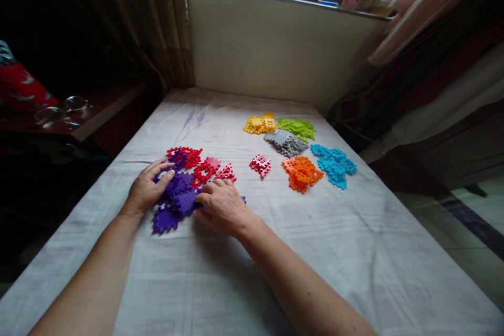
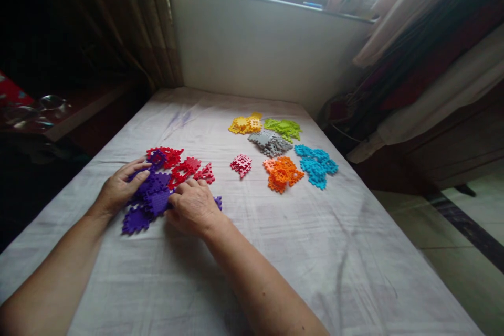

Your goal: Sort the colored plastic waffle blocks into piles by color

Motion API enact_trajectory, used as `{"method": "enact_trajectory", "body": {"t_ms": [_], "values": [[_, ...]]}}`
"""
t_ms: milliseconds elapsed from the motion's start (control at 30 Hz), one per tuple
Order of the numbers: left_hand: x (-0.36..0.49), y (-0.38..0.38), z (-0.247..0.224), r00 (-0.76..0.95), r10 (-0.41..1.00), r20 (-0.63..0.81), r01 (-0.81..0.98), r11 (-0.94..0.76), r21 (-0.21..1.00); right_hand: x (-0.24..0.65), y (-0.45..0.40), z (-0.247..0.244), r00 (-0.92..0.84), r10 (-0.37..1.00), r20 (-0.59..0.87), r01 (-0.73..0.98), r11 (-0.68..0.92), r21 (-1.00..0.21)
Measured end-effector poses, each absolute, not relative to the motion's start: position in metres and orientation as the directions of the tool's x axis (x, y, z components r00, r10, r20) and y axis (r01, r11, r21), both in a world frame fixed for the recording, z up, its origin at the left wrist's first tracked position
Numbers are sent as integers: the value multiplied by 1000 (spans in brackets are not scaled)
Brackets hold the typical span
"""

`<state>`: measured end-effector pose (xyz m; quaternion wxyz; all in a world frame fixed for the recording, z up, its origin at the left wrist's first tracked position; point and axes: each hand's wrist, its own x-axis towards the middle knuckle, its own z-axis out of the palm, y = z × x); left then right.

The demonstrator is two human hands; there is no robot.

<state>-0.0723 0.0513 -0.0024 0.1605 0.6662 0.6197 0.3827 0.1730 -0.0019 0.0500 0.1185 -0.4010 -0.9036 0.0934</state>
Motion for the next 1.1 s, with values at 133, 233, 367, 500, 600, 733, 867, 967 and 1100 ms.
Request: {"method": "enact_trajectory", "body": {"t_ms": [133,233,367,500,600,733,867,967,1100], "values": [[-71,51,-1,-54,951,306,703,-182,688,191,17,45,-476,865,157,795,500,-343],[-70,51,-1,-55,952,302,691,-182,700,213,32,37,-271,946,177,878,319,-357],[-70,51,-3,-53,950,306,699,-184,691,226,37,26,-229,960,162,903,272,-332],[-71,53,-4,-38,950,311,712,-193,675,223,35,23,-280,951,133,896,308,-319],[-71,53,-4,-31,949,314,722,-196,664,221,35,24,-300,943,144,887,331,-320],[-71,53,-5,-28,945,326,732,-202,650,221,34,25,-272,950,155,895,309,-321],[-72,54,-6,-28,944,328,740,-201,642,218,33,24,-258,950,173,898,302,-320],[-72,54,-6,-25,945,326,736,-204,646,220,36,25,-272,940,205,878,330,-346],[-72,54,-6,-27,945,326,732,-203,651,240,45,31,-105,958,268,906,203,-370]]}}
